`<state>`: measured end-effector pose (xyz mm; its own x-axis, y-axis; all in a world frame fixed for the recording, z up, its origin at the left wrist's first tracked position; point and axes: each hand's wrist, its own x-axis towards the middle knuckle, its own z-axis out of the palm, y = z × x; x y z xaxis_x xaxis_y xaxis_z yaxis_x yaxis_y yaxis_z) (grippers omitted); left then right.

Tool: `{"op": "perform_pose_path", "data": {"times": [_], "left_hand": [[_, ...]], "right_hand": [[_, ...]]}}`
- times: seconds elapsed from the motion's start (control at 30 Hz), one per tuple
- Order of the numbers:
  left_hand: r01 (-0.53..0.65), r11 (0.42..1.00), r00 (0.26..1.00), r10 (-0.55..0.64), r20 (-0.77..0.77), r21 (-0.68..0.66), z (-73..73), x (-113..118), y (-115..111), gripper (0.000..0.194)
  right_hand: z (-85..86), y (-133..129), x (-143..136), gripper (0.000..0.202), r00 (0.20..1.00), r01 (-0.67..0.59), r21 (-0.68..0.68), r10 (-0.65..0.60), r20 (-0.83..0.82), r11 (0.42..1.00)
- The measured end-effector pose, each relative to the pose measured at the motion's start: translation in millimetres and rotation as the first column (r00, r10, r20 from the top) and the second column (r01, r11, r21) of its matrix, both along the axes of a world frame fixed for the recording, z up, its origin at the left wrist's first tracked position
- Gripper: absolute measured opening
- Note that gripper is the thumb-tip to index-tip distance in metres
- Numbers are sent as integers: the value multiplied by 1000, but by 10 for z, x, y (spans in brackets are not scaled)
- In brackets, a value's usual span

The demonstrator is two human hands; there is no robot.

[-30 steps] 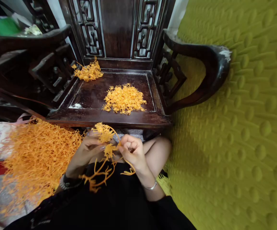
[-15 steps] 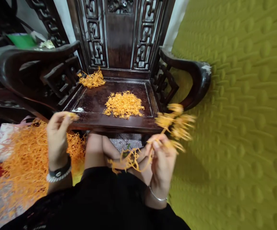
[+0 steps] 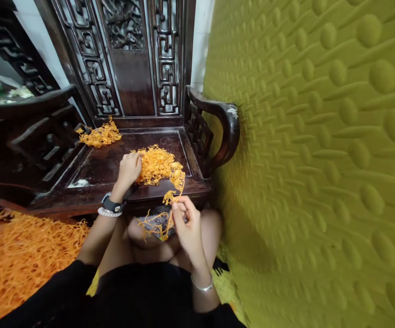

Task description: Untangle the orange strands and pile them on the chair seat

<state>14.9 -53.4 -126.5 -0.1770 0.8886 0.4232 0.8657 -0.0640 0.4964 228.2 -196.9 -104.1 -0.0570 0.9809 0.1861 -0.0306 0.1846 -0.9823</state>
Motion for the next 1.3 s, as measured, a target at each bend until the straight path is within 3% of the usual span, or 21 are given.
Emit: {"op": "perform_pose_path", "data": {"times": [0.27,0.33,0.4,0.47,0.57,0.63,0.73,0.9,1.0,1.17,1.3], "left_hand": [[40,999,999,-39,-22,11,49,-26,-21,44],[82,995,994,-86,72,58,119,-36,-32,35],[150,982,948,-176,267,114,212,-13,-119,34],[274,949,791,-315,525,157,313,54,-326,49],[511,831,413,-463,784,221,420,220,-802,76],[549,790,322,-500,804,271,442,346,-1098,83],[465,837,339,-469,815,288,435,503,-1321,80],[269,951,392,-251,885,151,444,637,-1242,41],[217,960,413,-252,875,175,451,673,-1169,32],[51,972,411,-231,882,231,384,700,-1076,38],[-43,954,511,-234,827,297,331,686,-1035,35]], "right_hand": [[-92,128,-101,17,992,34,63,-41,119,997],[-109,150,-130,16,989,20,74,-30,143,997],[-124,161,-156,16,989,-4,82,-8,148,997],[-133,157,-185,16,982,-13,109,-8,187,994],[-133,138,-248,14,954,7,194,-65,292,981],[-123,128,-303,12,938,29,247,-112,329,969],[-104,118,-382,15,938,19,265,-109,329,964],[-107,104,-442,15,956,-92,242,18,293,966],[-146,90,-436,12,951,-138,229,64,301,964],[-186,26,-434,11,946,-236,187,182,267,954],[-165,-9,-459,19,937,-308,135,277,211,942]]}}
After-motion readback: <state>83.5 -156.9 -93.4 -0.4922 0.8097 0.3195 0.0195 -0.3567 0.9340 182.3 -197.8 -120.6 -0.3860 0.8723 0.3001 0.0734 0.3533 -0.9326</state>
